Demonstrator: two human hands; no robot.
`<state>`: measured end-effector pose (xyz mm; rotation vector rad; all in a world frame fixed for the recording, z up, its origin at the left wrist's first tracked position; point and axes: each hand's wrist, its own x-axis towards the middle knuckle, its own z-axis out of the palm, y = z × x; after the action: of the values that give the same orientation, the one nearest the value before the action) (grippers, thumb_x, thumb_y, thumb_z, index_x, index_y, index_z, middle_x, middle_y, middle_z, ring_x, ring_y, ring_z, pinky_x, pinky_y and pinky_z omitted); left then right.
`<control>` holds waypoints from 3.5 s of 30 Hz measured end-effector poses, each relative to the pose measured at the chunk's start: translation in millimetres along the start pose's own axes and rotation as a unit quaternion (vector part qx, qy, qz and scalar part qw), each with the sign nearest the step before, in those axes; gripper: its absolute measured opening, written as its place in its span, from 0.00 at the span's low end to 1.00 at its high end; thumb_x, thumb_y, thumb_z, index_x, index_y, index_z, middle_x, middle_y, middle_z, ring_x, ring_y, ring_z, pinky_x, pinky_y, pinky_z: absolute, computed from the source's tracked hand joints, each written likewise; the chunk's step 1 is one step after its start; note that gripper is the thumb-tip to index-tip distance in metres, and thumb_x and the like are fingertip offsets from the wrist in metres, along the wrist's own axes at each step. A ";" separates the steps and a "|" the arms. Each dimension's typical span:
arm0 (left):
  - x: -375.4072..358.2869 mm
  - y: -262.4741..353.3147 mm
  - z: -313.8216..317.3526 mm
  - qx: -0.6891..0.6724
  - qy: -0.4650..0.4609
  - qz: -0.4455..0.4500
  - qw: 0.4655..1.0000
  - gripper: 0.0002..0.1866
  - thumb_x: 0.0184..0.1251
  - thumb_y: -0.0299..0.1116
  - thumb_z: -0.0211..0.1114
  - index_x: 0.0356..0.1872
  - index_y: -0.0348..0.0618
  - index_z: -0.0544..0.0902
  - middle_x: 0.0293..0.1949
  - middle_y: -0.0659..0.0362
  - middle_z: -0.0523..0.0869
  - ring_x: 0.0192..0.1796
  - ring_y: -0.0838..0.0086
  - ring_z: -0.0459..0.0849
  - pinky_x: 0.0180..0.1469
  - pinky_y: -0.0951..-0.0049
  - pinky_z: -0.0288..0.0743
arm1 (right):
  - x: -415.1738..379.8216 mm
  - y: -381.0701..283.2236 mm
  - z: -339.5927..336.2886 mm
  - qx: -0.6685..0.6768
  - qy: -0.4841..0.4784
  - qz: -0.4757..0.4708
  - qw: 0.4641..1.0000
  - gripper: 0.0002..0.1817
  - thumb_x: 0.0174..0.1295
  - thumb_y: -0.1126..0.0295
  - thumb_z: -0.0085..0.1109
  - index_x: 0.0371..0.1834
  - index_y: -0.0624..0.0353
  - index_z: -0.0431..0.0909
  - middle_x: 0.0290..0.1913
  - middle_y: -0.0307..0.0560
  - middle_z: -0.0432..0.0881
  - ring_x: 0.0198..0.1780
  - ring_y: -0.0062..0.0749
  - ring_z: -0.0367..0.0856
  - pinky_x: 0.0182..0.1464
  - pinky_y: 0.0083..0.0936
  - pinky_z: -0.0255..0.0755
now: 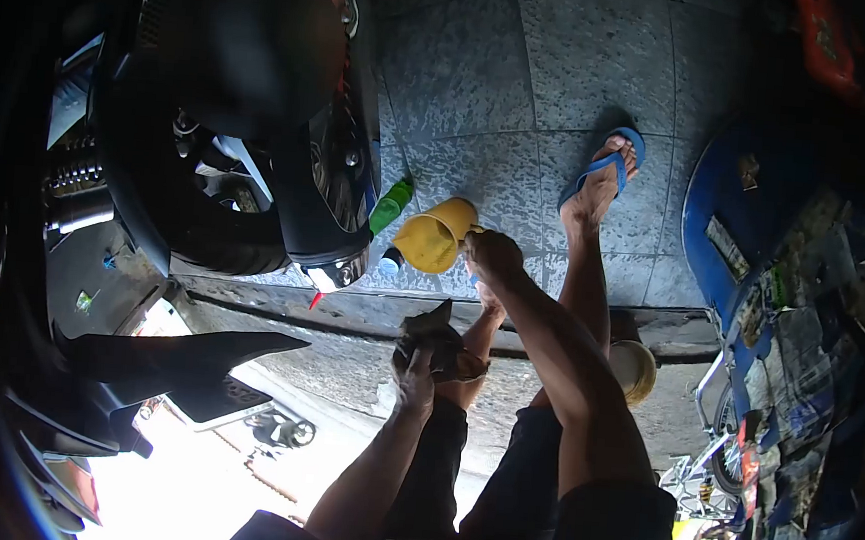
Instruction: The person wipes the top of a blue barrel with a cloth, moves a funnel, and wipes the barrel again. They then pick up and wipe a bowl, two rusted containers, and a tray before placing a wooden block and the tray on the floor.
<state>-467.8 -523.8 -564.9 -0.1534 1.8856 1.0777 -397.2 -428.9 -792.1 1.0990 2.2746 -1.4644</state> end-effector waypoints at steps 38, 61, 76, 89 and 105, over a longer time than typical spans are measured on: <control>-64.9 -376.1 61.7 0.667 -0.294 0.101 0.677 0.51 0.54 0.79 0.49 0.41 0.28 0.84 0.44 0.30 0.83 0.51 0.42 0.83 0.53 0.53 0.76 | -511.0 165.4 165.2 0.626 0.565 0.372 0.387 0.42 0.54 0.50 0.65 0.67 0.63 0.64 0.58 0.54 0.75 0.57 0.39 0.72 0.57 0.36 0.67; -102.9 -377.1 39.0 0.500 -0.228 0.129 0.826 0.13 0.66 0.34 0.55 0.48 0.45 0.81 0.33 0.39 0.85 0.38 0.46 0.83 0.45 0.56 0.75 | -687.8 114.0 284.5 0.676 0.632 0.254 0.282 0.35 0.64 0.54 0.55 0.72 0.56 0.58 0.68 0.56 0.64 0.67 0.50 0.67 0.63 0.47 0.67; -63.3 -309.7 0.8 0.470 -0.115 0.273 0.832 0.15 0.63 0.38 0.60 0.29 0.33 0.83 0.30 0.43 0.86 0.33 0.60 0.85 0.39 0.61 0.73 | -640.3 212.5 205.5 0.327 0.663 0.430 0.519 0.63 0.48 0.45 0.74 0.73 0.75 0.43 0.71 0.73 0.56 0.72 0.55 0.58 0.72 0.39 0.57; 62.8 -275.8 173.9 0.525 -0.345 0.296 0.720 0.19 0.63 0.40 0.58 0.32 0.28 0.82 0.28 0.50 0.86 0.31 0.69 0.81 0.38 0.66 0.72 | -546.0 357.7 167.5 0.548 0.697 0.218 0.407 0.36 0.69 0.42 0.48 0.70 0.56 0.57 0.66 0.55 0.66 0.64 0.47 0.70 0.58 0.46 0.73; 116.5 -308.0 197.2 0.508 -0.402 0.403 0.647 0.31 0.72 0.54 0.53 0.47 0.26 0.80 0.47 0.33 0.81 0.49 0.45 0.79 0.54 0.56 0.69 | -524.8 371.1 216.0 0.170 0.726 0.342 0.572 0.06 0.66 0.74 0.56 0.43 0.63 0.77 0.37 0.53 0.80 0.41 0.46 0.80 0.45 0.36 0.74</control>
<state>-248.9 -530.6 -880.3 1.6722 1.3714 0.2598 180.1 -776.8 -865.6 3.6865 1.3306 -0.4599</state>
